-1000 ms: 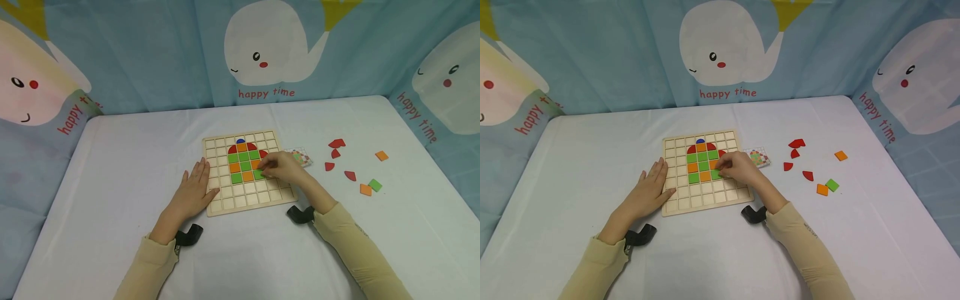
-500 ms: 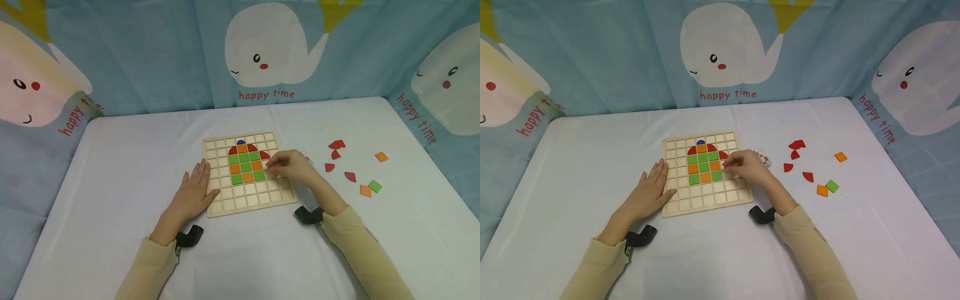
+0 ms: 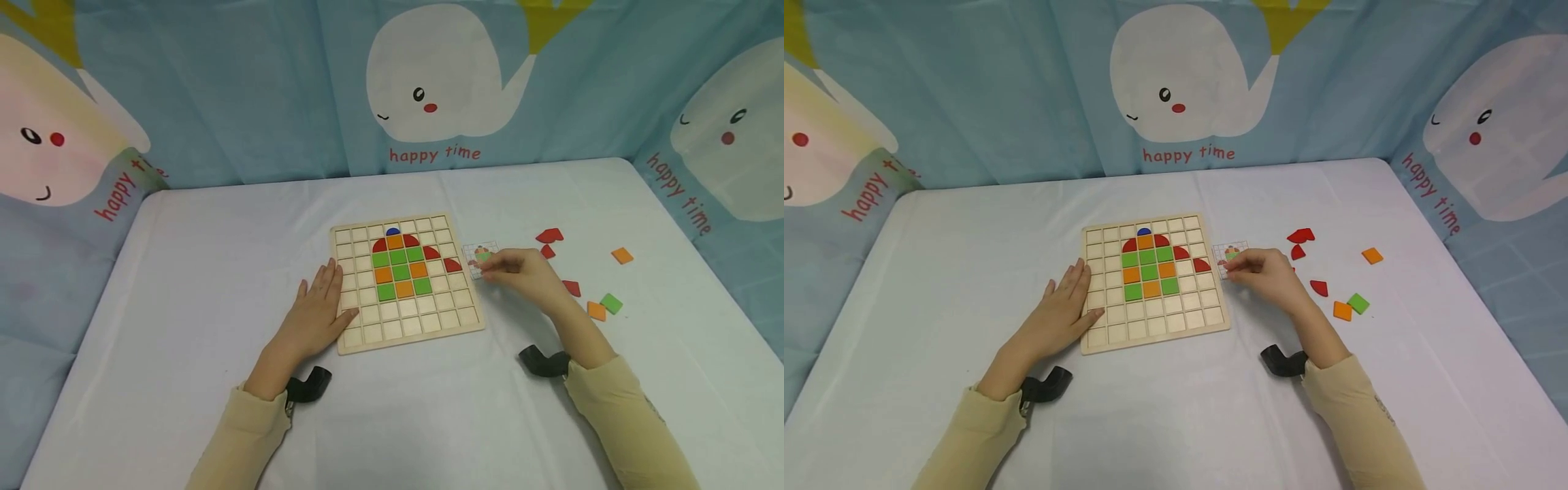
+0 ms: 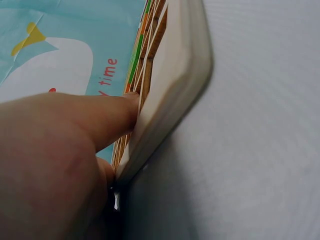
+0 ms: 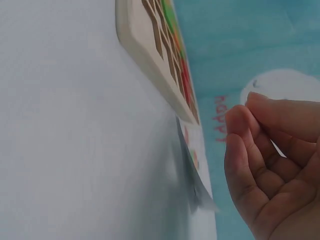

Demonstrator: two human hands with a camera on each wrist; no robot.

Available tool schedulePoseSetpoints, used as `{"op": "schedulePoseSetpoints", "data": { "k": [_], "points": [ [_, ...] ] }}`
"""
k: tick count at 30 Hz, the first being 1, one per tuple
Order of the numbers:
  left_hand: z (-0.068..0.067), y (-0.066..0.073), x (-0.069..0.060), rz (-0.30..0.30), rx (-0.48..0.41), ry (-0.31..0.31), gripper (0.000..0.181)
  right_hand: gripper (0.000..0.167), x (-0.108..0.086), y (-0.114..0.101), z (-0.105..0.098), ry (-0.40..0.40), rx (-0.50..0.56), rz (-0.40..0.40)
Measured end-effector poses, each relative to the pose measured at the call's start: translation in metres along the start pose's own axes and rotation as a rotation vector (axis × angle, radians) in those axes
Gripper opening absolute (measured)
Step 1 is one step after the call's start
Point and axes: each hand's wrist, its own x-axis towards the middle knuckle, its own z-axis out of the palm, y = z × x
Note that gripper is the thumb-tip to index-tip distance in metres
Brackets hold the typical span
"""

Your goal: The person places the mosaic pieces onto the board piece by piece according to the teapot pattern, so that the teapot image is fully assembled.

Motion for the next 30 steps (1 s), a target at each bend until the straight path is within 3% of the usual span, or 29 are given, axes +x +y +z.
{"op": "schedulePoseSetpoints", "data": {
  "k": [13, 22, 30],
  "points": [
    [0.001, -0.001, 0.001, 0.002, 0.007, -0.001, 0.079, 0.026, -0.022, 0.02, -0.03, 0.089, -0.104, 0.048],
    [0.001, 0.0, 0.0, 0.0, 0.005, -0.002, 0.078, 0.029, -0.029, 0.031, -0.047, 0.151, -0.113, 0.075],
    [-0.001, 0.001, 0.0, 0.001, 0.0, -0.001, 0.078, 0.038, -0.034, 0.048, -0.066, 0.212, -0.157, 0.204]
  ]
}}
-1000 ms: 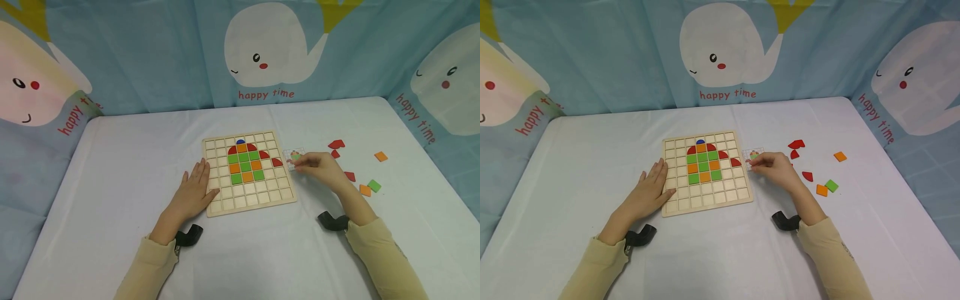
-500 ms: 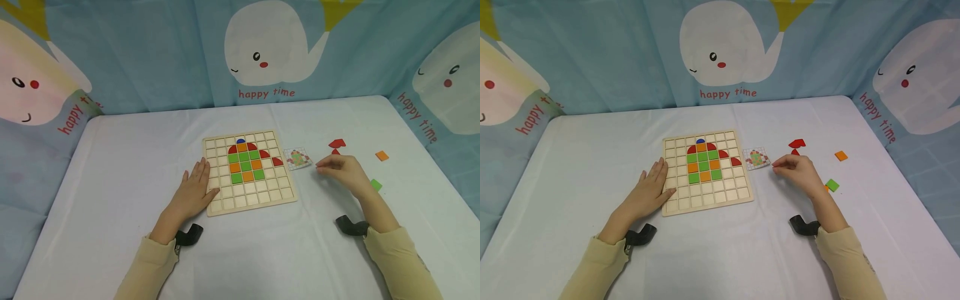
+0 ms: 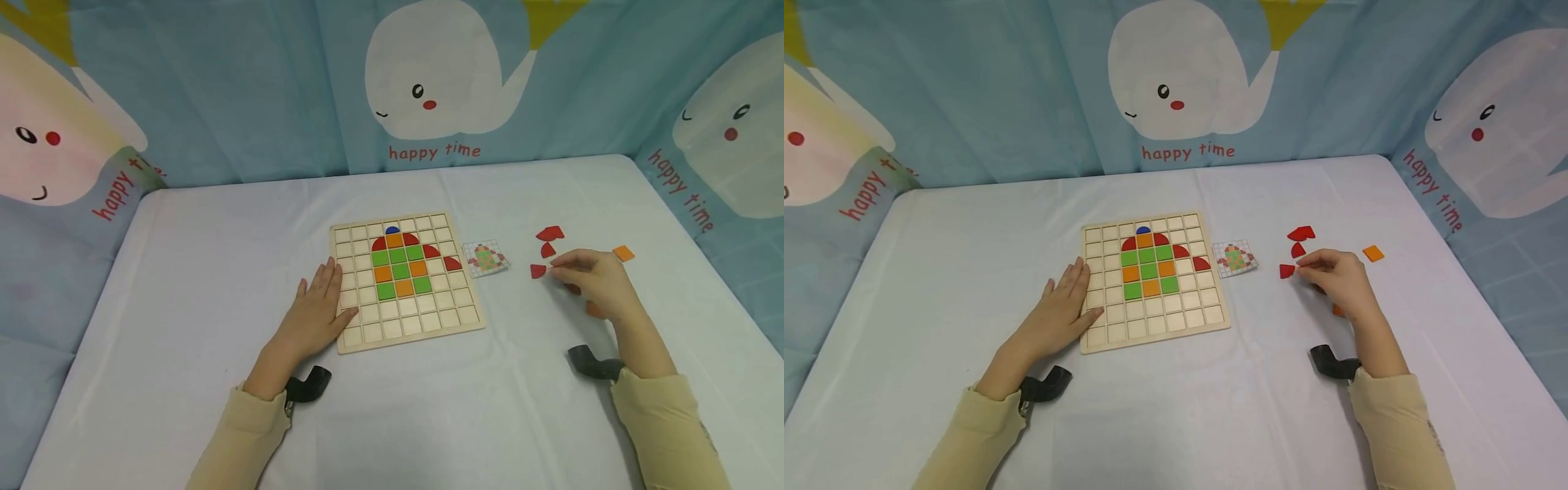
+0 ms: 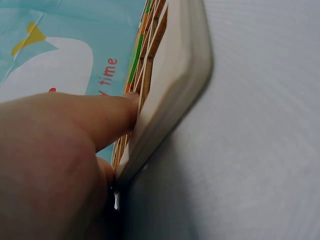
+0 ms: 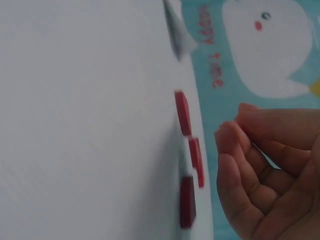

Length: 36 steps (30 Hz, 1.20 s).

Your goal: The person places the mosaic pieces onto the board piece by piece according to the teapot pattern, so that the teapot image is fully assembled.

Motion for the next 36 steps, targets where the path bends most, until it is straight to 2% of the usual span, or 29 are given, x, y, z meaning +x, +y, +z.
{"op": "schedulePoseSetpoints", "data": {
  "k": [1, 5, 8, 9, 11, 17, 20, 31, 36],
  "points": [
    [0.0, 0.001, 0.0, 0.0, -0.001, -0.001, 0.078, 0.04, 0.001, 0.004, -0.003, 0.006, -0.017, 0.022],
    [-0.001, 0.001, -0.001, -0.002, 0.0, -0.003, 0.078, 0.059, 0.02, 0.05, -0.009, 0.036, -0.068, 0.077],
    [-0.001, 0.001, -0.001, -0.005, 0.0, -0.004, 0.078, 0.069, 0.031, 0.077, -0.012, 0.03, -0.084, 0.082],
    [-0.001, 0.001, -0.001, -0.005, 0.0, -0.003, 0.078, 0.068, 0.032, 0.078, -0.013, 0.026, -0.096, 0.087],
    [0.0, 0.0, -0.001, -0.006, 0.001, -0.003, 0.078, 0.064, 0.028, 0.072, -0.014, 0.022, -0.105, 0.102],
    [0.0, 0.0, 0.0, -0.004, 0.002, -0.004, 0.078, 0.049, 0.009, 0.03, -0.013, -0.024, -0.054, 0.085],
    [0.0, -0.001, 0.0, -0.003, 0.002, -0.003, 0.078, 0.045, 0.007, 0.016, -0.009, -0.044, -0.059, 0.071],
    [0.001, -0.001, 0.0, -0.007, -0.002, 0.0, 0.079, 0.037, 0.016, -0.001, 0.003, -0.085, -0.103, -0.027],
    [0.0, 0.0, 0.0, -0.004, -0.004, 0.003, 0.078, 0.037, 0.019, -0.005, 0.008, -0.096, -0.14, -0.041]
  ]
}}
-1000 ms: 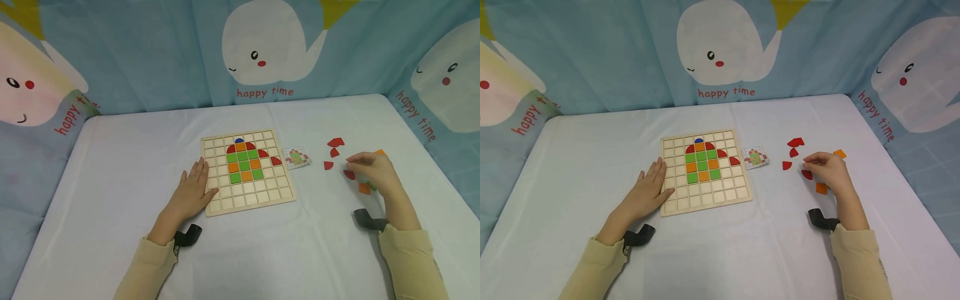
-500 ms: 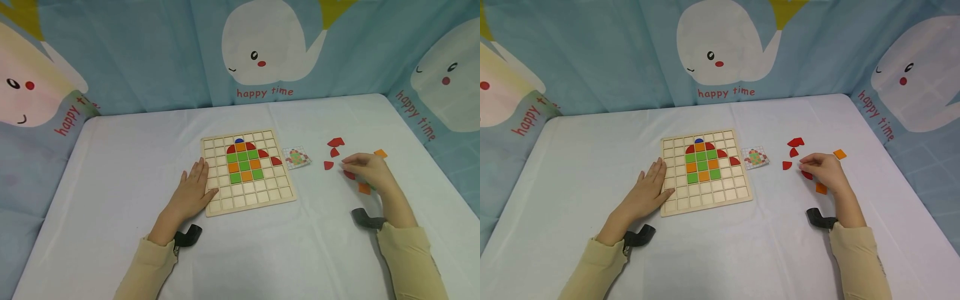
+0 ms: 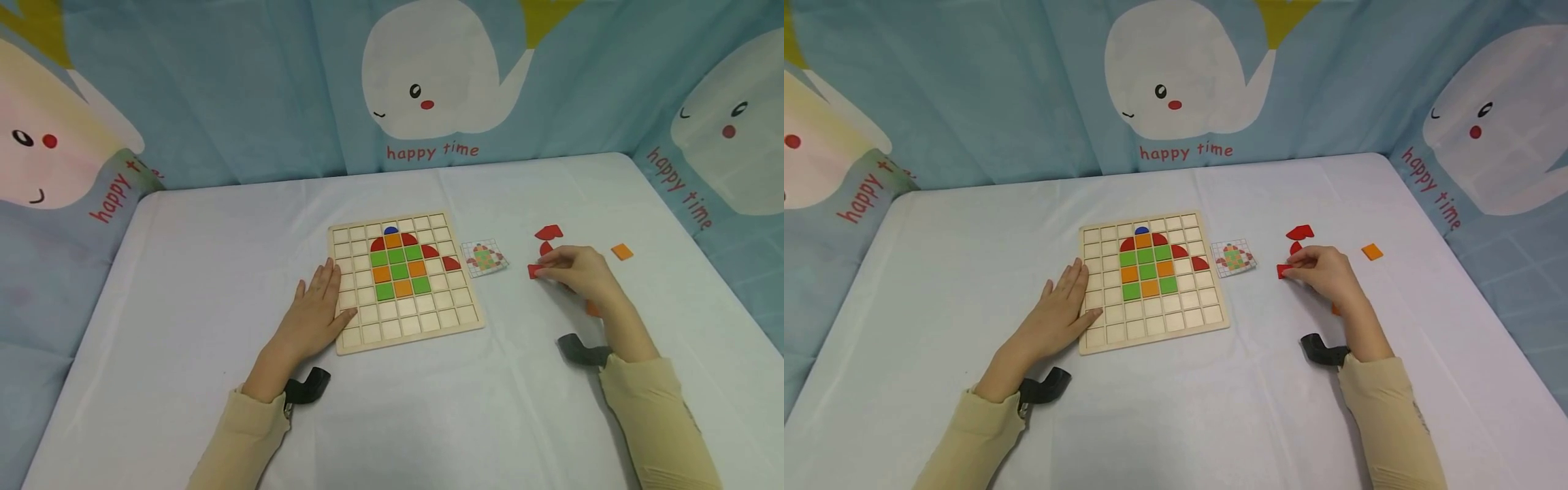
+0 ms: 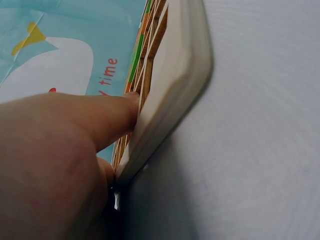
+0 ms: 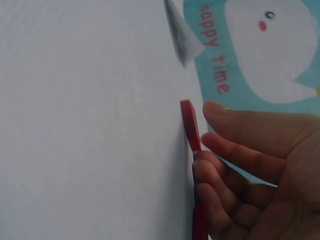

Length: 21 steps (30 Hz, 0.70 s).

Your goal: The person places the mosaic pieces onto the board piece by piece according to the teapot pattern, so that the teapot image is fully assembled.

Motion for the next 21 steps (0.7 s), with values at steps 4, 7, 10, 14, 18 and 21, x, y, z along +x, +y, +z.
{"op": "schedulePoseSetpoints", "data": {
  "k": [4, 7, 10, 14, 18, 21],
  "points": [
    [-0.0003, 0.0005, 0.0, 0.0, 0.004, -0.003, 0.079, 0.042, 0.002, -0.0028, 0.0054, -0.004, -0.037, -0.004],
    [-0.0006, 0.0007, -0.0005, -0.002, 0.005, -0.004, 0.078, 0.041, 0.0032, -0.0035, 0.0087, -0.006, -0.052, -0.011],
    [-0.0008, 0.0008, -0.001, -0.002, 0.005, -0.002, 0.078, 0.038, 0.0038, -0.0029, 0.0103, -0.015, -0.04, -0.028],
    [-0.0001, 0.0006, -0.001, 0.0, 0.004, 0.002, 0.078, 0.037, 0.0042, -0.0008, 0.0101, -0.039, 0.007, -0.069],
    [0.0009, 0.0001, -0.0005, 0.001, 0.005, -0.002, 0.079, 0.036, 0.0039, 0.0001, 0.0094, -0.052, 0.022, -0.065],
    [0.001, -0.0003, -0.0001, 0.003, 0.006, -0.004, 0.079, 0.037, 0.003, -0.0005, 0.0096, -0.047, 0.004, -0.048]
  ]
}}
